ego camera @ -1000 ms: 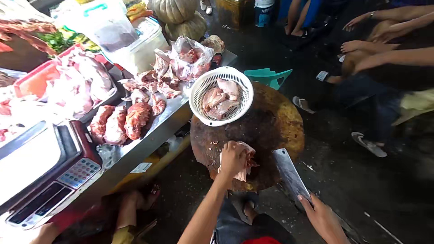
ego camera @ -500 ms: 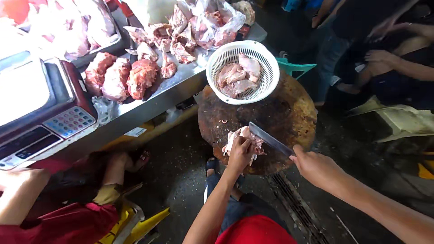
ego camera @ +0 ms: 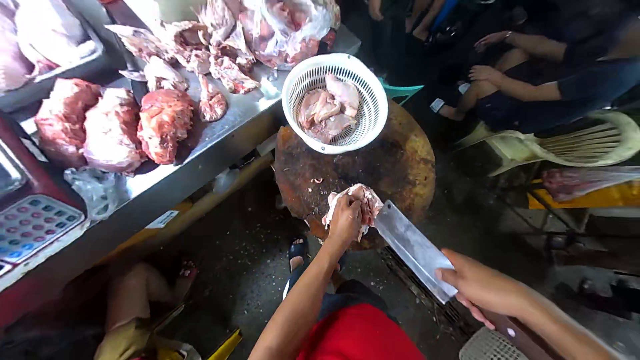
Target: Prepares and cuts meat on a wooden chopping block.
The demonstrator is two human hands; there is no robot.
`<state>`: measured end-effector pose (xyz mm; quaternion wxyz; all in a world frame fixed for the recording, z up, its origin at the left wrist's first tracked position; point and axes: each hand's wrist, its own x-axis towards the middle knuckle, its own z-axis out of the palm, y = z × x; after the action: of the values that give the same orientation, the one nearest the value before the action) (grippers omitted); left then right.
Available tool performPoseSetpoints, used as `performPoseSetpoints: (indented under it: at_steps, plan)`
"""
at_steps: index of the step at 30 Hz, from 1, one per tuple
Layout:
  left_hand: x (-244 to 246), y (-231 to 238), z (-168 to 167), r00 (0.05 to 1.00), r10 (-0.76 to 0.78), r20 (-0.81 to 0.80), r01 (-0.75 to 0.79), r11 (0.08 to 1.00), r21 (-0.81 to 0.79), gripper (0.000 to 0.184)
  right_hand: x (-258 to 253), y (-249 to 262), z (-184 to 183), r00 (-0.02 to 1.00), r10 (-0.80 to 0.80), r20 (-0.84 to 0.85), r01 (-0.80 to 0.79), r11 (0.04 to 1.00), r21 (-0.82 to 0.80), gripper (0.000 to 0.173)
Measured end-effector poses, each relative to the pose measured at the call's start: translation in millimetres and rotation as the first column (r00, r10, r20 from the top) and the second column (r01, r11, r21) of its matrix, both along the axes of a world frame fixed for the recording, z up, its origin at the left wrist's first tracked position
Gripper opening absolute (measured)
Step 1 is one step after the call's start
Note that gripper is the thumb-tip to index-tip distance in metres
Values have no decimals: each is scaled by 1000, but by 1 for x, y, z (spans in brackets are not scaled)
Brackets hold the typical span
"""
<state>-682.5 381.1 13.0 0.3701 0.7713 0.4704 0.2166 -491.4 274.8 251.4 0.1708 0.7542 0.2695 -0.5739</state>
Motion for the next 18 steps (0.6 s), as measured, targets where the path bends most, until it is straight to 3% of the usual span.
performPoseSetpoints:
  at_steps: [3, 6, 8, 11, 18]
  plan:
    - [-4, 15, 7, 977, -172, -127, 192, 968, 159, 38, -19, -15, -27, 993, -33, 115, 19, 993, 117, 42]
    - [-10, 36, 13, 934, -255, -250, 271, 962, 29, 40, -38, -14, -64, 959, 56, 279, -117, 971, 207, 47]
    - [-16, 45, 6, 943, -244, -228, 238, 970, -54, 44, -54, -19, -62, 922, 121, 368, -207, 956, 206, 45]
    - [-25, 46, -12, 975, -195, -110, 191, 981, -42, 42, -77, -26, -49, 880, 153, 449, -282, 930, 235, 41]
    - [-28, 48, -21, 984, -180, -6, 179, 983, -37, 42, -91, 25, -60, 849, 274, 451, -376, 914, 152, 42]
